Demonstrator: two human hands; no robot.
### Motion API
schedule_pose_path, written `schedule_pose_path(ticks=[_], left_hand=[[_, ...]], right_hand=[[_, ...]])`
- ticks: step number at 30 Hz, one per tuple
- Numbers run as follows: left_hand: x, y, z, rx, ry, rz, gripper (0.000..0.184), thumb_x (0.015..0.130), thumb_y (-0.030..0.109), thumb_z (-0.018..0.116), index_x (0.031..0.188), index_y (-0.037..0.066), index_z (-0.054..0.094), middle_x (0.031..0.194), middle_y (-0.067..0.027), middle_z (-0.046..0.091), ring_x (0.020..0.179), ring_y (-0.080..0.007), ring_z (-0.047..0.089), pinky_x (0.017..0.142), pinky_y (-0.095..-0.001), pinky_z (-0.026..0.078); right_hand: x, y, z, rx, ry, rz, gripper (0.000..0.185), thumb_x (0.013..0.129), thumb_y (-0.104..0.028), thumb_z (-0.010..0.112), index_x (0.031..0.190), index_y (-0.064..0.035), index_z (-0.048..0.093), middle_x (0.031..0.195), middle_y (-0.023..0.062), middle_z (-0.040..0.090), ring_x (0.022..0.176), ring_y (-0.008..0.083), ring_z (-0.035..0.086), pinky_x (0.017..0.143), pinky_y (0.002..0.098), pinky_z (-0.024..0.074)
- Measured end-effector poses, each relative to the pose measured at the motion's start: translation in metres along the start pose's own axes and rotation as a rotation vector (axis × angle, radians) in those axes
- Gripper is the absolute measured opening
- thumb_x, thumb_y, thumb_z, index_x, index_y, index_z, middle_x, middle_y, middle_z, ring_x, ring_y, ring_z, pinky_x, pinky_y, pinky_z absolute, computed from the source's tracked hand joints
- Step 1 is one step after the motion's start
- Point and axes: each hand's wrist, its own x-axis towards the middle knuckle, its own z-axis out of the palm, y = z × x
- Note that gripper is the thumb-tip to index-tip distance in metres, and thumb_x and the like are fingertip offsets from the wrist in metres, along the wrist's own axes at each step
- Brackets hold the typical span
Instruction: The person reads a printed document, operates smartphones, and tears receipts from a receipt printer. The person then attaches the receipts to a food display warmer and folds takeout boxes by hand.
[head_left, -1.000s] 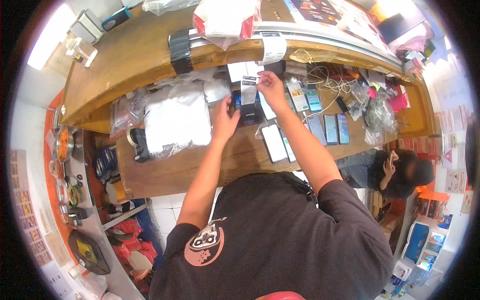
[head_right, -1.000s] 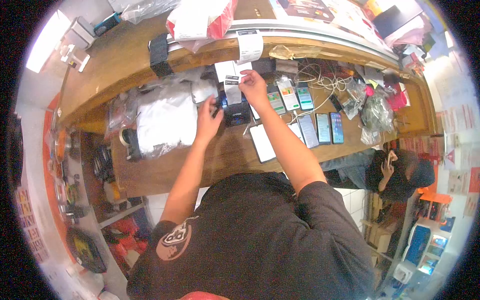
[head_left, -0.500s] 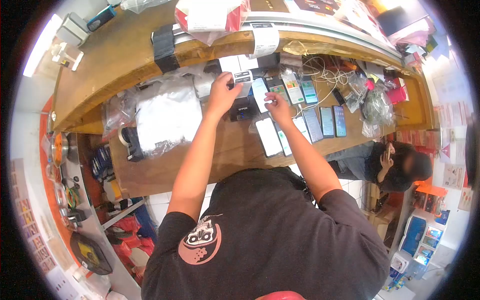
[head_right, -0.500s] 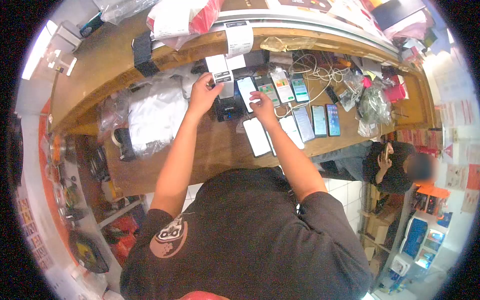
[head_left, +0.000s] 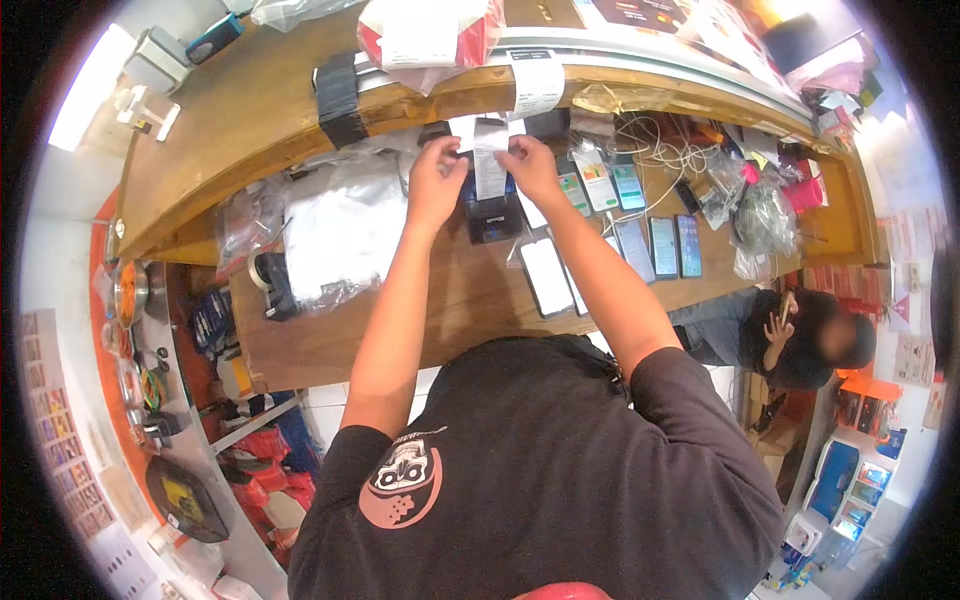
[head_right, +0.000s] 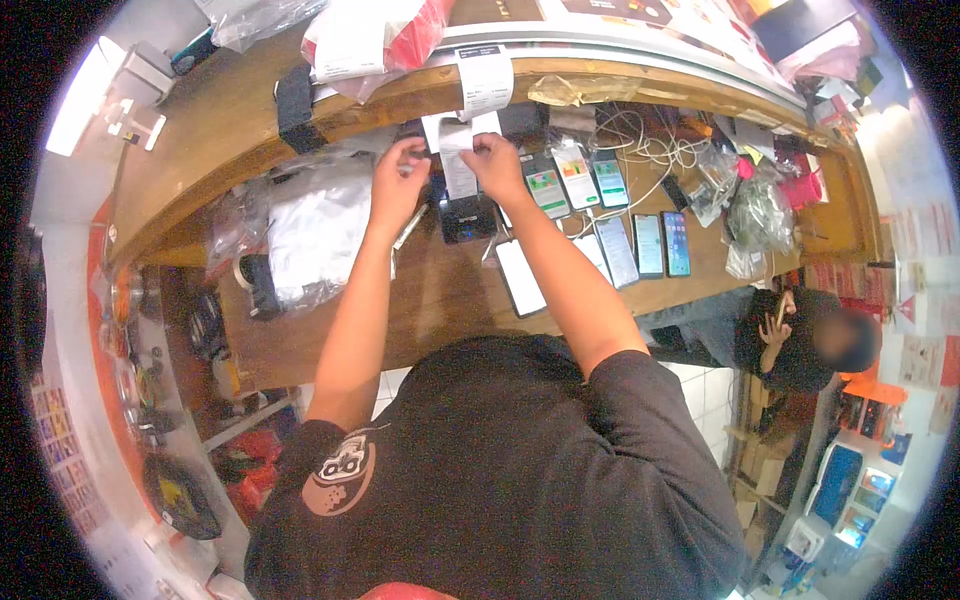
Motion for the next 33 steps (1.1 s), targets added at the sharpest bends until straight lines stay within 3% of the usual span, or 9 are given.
schedule_pose_path(ticks=[4,11,14,20,23,29,33], left_hand=[[-0.032,-0.042,-0.003,0.013,0.012,-0.173,0.029,0.084,0.004,0.065,0.114,0.004,0.063,0.106,-0.006,0.067,0.081,-0.0138,0.061,0.075,-0.0277,0.048],[-0.074,-0.06,0.0,-0.023,-0.072,-0.327,0.026,0.088,0.005,0.063,0.113,0.002,0.063,0.107,-0.0067,0.068,0.084,-0.0119,0.06,0.082,-0.0263,0.047],[-0.09,-0.071,-0.003,-0.012,-0.079,-0.346,0.024,0.088,0.005,0.063,0.112,0.002,0.064,0.105,-0.0065,0.069,0.084,-0.0117,0.06,0.08,-0.0263,0.048],[-0.127,-0.093,-0.012,-0.022,-0.055,-0.374,0.022,0.09,0.005,0.062,0.111,0.001,0.064,0.101,-0.0058,0.07,0.083,-0.0113,0.06,0.078,-0.0257,0.049],[-0.147,-0.091,-0.016,-0.038,-0.063,-0.416,0.021,0.091,0.005,0.062,0.11,0.001,0.065,0.1,-0.0059,0.07,0.085,-0.0115,0.061,0.079,-0.0255,0.049],[-0.19,-0.102,-0.029,-0.046,-0.051,-0.446,0.019,0.091,0.006,0.062,0.109,0.001,0.066,0.101,-0.0069,0.071,0.089,-0.012,0.063,0.081,-0.0254,0.047],[-0.206,-0.096,-0.04,-0.079,-0.022,-0.463,0.018,0.091,0.004,0.061,0.108,-0.001,0.065,0.1,-0.0082,0.07,0.088,-0.0125,0.063,0.081,-0.0256,0.048]], right_hand=[[0.004,-0.007,-0.007,0.053,-0.01,0.012,0.026,0.076,-0.017,0.078,0.091,0.0024,0.069,0.078,0.0111,0.066,0.065,0.0147,0.059,0.062,0.0302,0.0481],[0.0,-0.02,-0.01,0.028,0.046,-0.024,0.025,0.075,-0.017,0.078,0.087,0.0024,0.067,0.07,0.0061,0.063,0.06,0.0121,0.056,0.059,0.029,0.0467],[-0.006,-0.028,-0.015,0.124,-0.014,0.051,0.024,0.074,-0.015,0.079,0.086,0.0025,0.067,0.073,0.004,0.062,0.063,0.0106,0.054,0.06,0.0281,0.0457],[-0.027,-0.048,-0.027,0.126,-0.05,-0.089,0.019,0.075,-0.008,0.078,0.089,-0.002,0.067,0.079,-0.0029,0.06,0.072,0.0056,0.051,0.066,0.0217,0.0415],[-0.041,-0.067,-0.036,0.104,-0.052,-0.053,0.021,0.073,-0.011,0.079,0.085,-0.0006,0.066,0.082,-0.0003,0.06,0.067,0.0067,0.049,0.061,0.0242,0.0429],[-0.07,-0.089,-0.047,0.389,-0.147,0.101,0.016,0.077,-0.011,0.078,0.083,-0.0031,0.065,0.079,-0.0032,0.062,0.067,0.0033,0.05,0.06,0.0208,0.0401],[-0.087,-0.094,-0.052,0.389,-0.188,0.177,0.015,0.081,-0.013,0.077,0.081,-0.0031,0.066,0.073,-0.0032,0.062,0.066,0.0032,0.051,0.06,0.0207,0.0405]])
